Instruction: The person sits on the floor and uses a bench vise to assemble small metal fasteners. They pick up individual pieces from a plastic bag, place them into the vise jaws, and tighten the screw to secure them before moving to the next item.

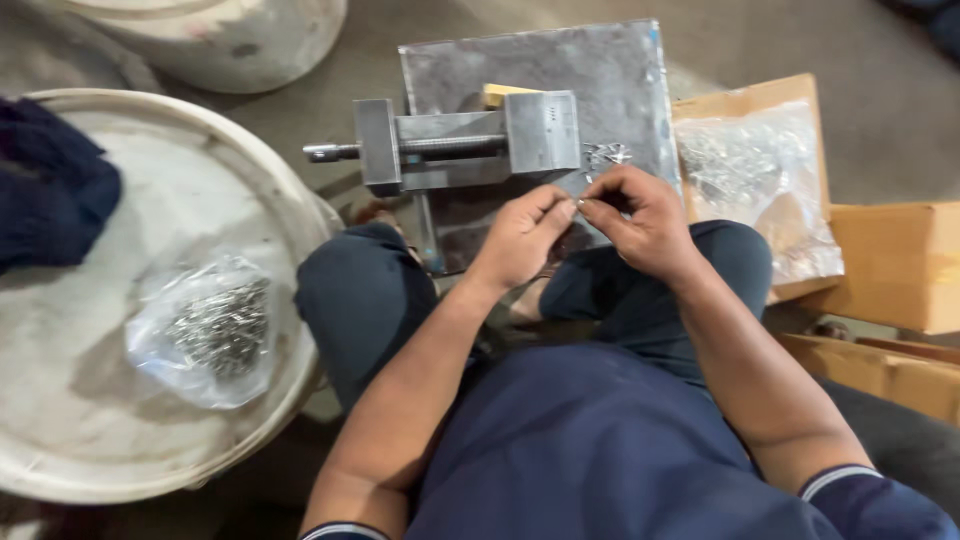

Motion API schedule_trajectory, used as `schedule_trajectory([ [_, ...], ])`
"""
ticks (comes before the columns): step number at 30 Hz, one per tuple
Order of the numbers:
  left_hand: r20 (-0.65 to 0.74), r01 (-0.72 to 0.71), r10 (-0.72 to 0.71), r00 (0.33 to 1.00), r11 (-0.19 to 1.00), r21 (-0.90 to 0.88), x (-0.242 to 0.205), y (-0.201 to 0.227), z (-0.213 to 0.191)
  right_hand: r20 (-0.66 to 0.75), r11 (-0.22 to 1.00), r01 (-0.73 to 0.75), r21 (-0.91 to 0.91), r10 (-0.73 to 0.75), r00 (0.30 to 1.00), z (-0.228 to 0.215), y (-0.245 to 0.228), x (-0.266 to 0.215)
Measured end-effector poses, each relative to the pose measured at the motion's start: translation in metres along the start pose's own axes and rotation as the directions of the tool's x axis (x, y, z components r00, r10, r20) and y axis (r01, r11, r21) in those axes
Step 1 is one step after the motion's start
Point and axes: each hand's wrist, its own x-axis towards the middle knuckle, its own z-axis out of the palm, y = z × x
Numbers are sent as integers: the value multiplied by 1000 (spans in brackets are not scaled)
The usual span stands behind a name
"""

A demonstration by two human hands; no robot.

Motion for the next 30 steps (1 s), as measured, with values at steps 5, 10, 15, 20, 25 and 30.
schedule_trajectory([
  [5,-47,29,-34,998,994,-107,-1,18,4,-118,945,155,-289,-196,973,-10,-31,36],
  [10,-49,107,-114,992,987,-119,0,32,5,-37,915,306,-263,-326,945,-8,-35,85],
  [15,-19,80,-84,996,986,-147,-1,27,5,18,899,333,-286,-342,939,-2,-37,96],
  [20,-14,66,-68,998,988,-138,3,22,5,56,880,352,-318,-354,934,-2,-42,98],
  [25,-23,59,-62,998,993,-106,2,27,5,83,875,362,-322,-355,931,-5,-42,93],
  [30,-58,10,-12,998,1000,-30,3,27,4,-27,901,293,-320,-317,948,-21,-24,71],
])
